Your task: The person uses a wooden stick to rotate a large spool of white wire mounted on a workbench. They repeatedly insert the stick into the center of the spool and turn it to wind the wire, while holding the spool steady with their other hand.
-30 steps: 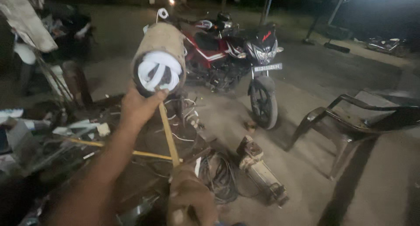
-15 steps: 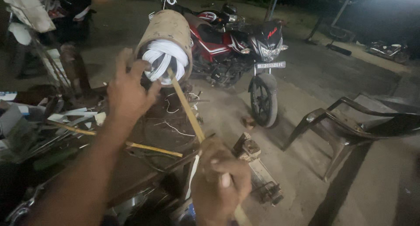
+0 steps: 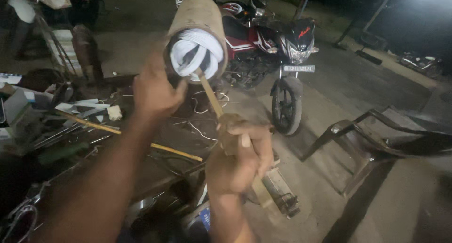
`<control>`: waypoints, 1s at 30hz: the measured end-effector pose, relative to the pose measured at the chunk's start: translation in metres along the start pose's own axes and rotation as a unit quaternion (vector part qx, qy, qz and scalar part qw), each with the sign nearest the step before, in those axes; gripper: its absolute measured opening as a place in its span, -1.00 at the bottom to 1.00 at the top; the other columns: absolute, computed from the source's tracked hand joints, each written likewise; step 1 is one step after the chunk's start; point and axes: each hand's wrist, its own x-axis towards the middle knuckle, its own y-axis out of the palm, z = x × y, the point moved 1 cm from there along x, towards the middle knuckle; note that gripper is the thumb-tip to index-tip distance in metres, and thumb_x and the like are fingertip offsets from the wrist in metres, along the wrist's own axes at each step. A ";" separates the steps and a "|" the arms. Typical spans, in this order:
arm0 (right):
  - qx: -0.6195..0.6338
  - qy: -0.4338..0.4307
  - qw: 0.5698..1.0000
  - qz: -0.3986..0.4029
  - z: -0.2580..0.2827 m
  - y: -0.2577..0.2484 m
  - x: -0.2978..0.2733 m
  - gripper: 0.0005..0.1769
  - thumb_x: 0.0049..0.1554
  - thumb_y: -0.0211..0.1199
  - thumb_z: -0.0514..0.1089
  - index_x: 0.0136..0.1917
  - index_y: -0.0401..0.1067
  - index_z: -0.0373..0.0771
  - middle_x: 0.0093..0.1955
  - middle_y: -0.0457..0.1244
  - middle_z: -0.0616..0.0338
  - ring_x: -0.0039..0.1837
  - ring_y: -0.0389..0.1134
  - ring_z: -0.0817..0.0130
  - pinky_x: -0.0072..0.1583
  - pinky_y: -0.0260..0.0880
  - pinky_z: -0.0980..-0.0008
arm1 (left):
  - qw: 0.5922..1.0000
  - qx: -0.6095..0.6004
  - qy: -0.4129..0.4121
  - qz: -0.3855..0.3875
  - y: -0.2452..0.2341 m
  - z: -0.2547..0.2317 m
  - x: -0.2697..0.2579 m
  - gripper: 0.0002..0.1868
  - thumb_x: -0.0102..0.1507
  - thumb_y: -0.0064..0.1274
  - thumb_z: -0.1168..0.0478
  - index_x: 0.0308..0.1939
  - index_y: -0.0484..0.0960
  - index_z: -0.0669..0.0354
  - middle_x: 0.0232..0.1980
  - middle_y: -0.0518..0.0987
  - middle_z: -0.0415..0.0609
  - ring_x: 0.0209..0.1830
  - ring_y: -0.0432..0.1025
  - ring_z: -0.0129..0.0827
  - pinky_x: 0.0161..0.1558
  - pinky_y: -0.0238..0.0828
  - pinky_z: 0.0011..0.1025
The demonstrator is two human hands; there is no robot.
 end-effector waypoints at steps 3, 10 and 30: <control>-0.033 0.031 0.999 -0.029 -0.019 0.000 0.006 -0.78 0.24 0.05 -0.14 -0.10 0.34 -0.36 -0.29 0.19 0.10 -0.30 0.11 0.42 -0.17 0.18 0.36 | 0.997 -0.042 -0.058 0.031 0.003 -0.004 -0.005 0.07 0.15 0.33 0.09 0.63 0.03 0.03 0.37 0.44 0.30 0.25 0.41 0.26 0.23 0.41 0.05; -0.053 0.038 0.997 -0.035 -0.113 -0.010 0.038 -0.77 0.22 0.07 -0.13 -0.13 0.33 -0.37 -0.12 0.22 0.12 -0.03 0.27 0.37 0.08 0.47 0.27 | 0.996 -0.062 0.036 -0.057 0.009 -0.011 -0.009 0.06 0.09 0.33 0.23 0.57 0.04 0.18 0.45 0.38 0.32 0.27 0.43 0.25 0.20 0.43 0.02; -0.018 0.026 0.997 0.064 0.008 -0.066 -0.013 -0.68 0.25 0.23 -0.03 -0.08 0.38 -0.39 -0.24 0.28 -0.05 -0.15 0.26 0.17 0.11 0.26 0.06 | 0.980 -0.034 -0.053 0.190 -0.040 -0.033 0.047 0.30 -0.09 0.46 -0.16 0.56 0.02 0.10 0.28 0.49 0.34 0.25 0.44 0.19 0.24 0.40 -0.05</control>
